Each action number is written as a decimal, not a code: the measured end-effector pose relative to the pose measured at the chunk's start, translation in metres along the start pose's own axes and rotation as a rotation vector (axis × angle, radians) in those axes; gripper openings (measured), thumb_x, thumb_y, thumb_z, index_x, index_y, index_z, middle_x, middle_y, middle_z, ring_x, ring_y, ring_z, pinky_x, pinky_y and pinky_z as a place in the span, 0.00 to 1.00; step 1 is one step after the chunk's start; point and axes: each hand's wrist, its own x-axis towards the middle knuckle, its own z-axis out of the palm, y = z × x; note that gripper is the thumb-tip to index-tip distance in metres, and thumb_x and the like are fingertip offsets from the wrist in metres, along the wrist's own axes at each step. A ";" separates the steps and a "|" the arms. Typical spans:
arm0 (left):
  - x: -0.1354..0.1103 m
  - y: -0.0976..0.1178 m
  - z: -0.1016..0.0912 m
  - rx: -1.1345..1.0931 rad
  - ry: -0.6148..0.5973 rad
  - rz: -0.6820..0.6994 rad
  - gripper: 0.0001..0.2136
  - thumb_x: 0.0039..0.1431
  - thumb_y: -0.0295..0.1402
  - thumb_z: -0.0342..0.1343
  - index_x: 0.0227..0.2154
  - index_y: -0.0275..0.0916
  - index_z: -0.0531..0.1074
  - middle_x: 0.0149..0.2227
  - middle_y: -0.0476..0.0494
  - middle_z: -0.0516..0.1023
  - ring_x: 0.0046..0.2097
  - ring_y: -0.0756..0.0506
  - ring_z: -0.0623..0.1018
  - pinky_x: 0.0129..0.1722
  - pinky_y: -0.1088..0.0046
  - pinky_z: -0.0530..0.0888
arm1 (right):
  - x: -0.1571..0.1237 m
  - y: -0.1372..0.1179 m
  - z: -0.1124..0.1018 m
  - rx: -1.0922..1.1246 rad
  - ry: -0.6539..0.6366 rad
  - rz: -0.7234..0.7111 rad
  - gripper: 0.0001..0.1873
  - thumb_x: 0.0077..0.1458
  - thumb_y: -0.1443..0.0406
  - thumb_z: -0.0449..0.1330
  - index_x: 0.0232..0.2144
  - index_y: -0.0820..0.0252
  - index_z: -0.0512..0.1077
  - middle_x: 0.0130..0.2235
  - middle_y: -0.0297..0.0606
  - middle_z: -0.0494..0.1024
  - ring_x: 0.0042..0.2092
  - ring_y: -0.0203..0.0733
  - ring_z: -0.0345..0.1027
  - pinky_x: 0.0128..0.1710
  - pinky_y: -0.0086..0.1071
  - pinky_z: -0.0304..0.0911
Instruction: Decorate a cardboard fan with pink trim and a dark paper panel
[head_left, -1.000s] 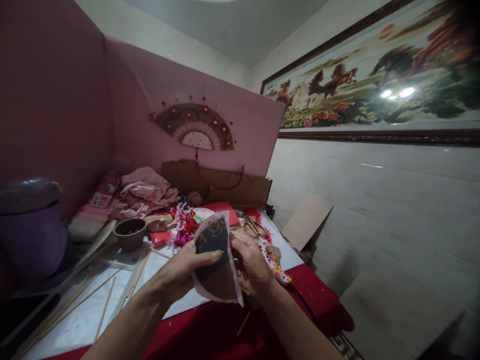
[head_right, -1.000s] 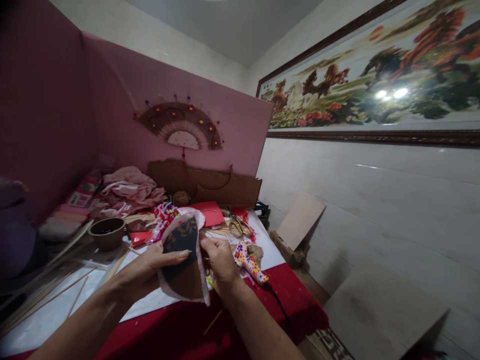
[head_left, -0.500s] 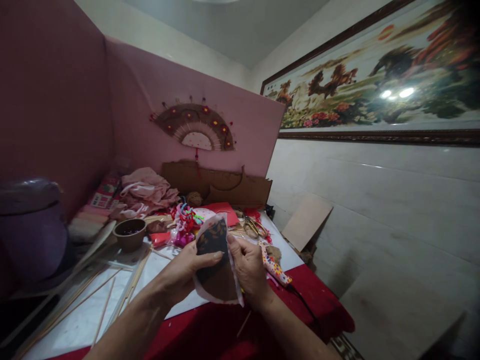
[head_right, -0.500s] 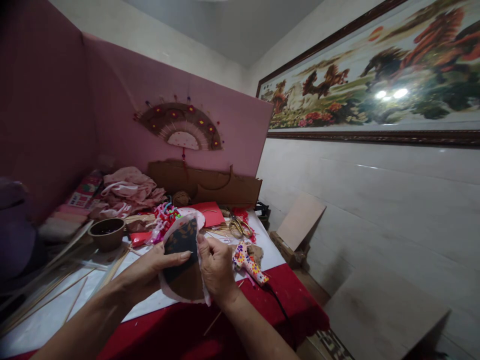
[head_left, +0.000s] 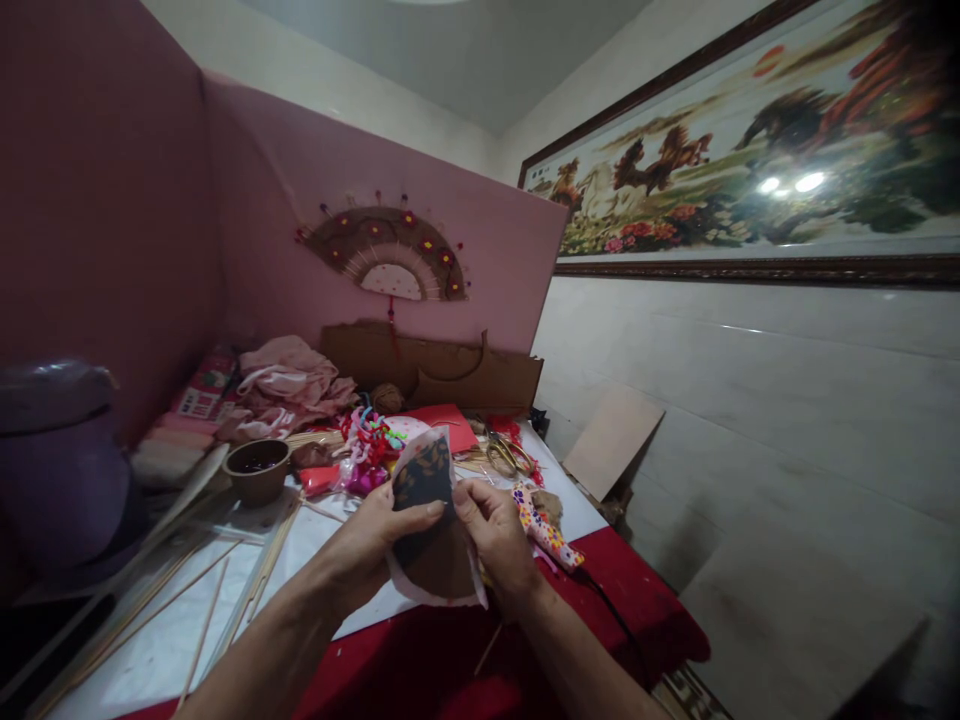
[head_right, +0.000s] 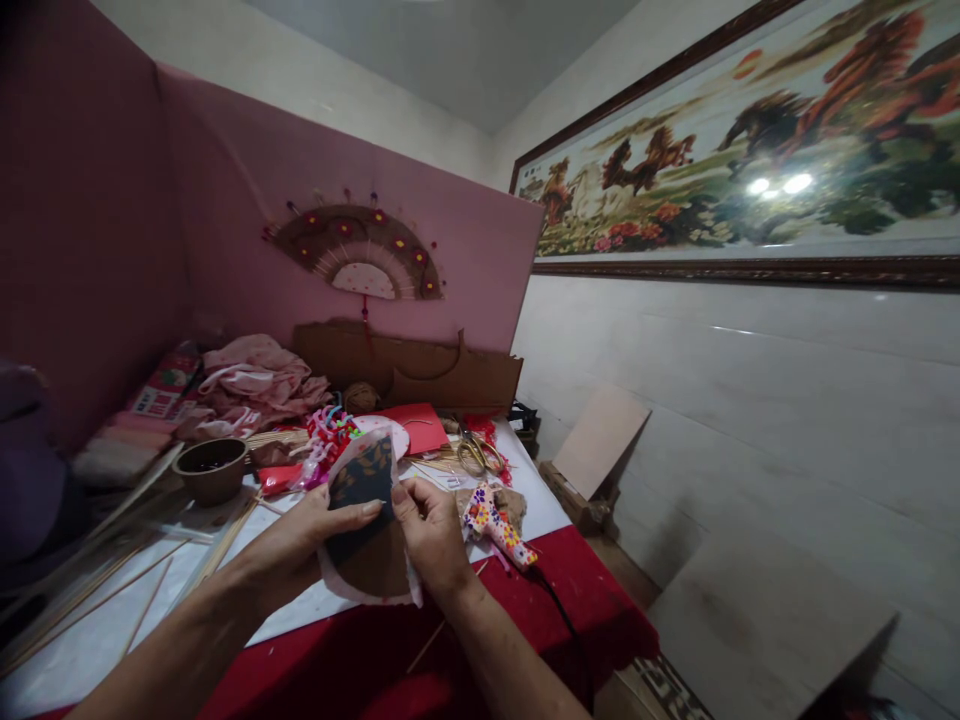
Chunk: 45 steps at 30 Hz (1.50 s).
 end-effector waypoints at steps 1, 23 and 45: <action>0.000 0.000 0.000 0.008 0.011 0.002 0.13 0.44 0.25 0.64 0.36 0.34 0.74 0.33 0.40 0.79 0.33 0.46 0.77 0.38 0.71 0.70 | -0.001 0.000 0.000 0.028 -0.010 0.015 0.18 0.55 0.54 0.54 0.22 0.61 0.64 0.22 0.30 0.63 0.25 0.33 0.54 0.26 0.26 0.54; -0.003 0.006 -0.001 0.178 -0.055 0.194 0.17 0.48 0.31 0.61 0.44 0.41 0.75 0.33 0.45 0.79 0.35 0.45 0.76 0.37 0.73 0.70 | -0.014 0.004 0.006 -0.117 0.091 -0.181 0.16 0.60 0.57 0.49 0.28 0.61 0.68 0.26 0.33 0.64 0.29 0.36 0.57 0.29 0.27 0.55; 0.001 0.012 0.002 -0.114 0.165 0.137 0.15 0.46 0.27 0.63 0.40 0.39 0.74 0.34 0.46 0.80 0.32 0.49 0.78 0.34 0.76 0.73 | -0.025 -0.017 0.001 -0.978 0.266 -0.404 0.36 0.56 0.43 0.38 0.42 0.65 0.70 0.39 0.48 0.72 0.41 0.49 0.65 0.37 0.37 0.59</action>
